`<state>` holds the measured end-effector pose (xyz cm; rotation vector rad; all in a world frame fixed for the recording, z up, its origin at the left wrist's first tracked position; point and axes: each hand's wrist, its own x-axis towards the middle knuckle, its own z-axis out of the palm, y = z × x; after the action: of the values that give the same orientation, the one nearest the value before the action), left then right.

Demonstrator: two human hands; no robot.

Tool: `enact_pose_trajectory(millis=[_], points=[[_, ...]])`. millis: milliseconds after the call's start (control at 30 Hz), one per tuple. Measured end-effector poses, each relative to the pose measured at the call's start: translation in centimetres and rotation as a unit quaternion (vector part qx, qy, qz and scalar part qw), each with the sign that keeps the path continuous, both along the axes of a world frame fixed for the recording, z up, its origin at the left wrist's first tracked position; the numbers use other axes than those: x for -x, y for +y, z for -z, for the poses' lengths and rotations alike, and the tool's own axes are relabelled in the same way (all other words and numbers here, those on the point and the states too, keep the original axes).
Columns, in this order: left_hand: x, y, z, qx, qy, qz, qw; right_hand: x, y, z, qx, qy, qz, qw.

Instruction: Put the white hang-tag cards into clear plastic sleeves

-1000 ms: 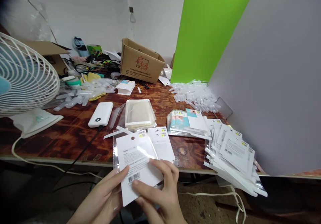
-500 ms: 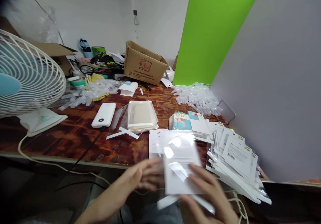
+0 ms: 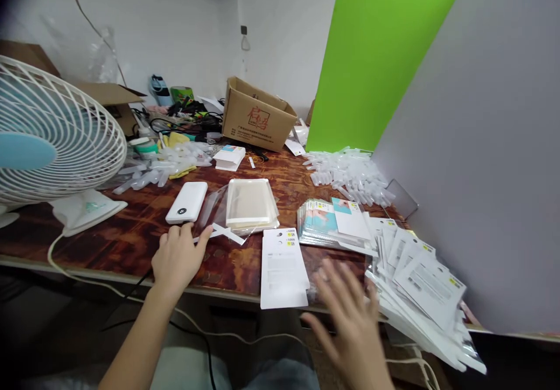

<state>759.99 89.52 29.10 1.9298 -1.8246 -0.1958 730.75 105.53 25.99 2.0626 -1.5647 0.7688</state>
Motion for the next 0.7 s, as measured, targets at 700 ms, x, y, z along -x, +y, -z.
enact_pose_trajectory(millis=[700], points=[[1.5,1.4,1.8,0.48,0.07,0.144,0.862,-5.4,-2.0,2.1,0.079,-0.074,-0.077,0.991]])
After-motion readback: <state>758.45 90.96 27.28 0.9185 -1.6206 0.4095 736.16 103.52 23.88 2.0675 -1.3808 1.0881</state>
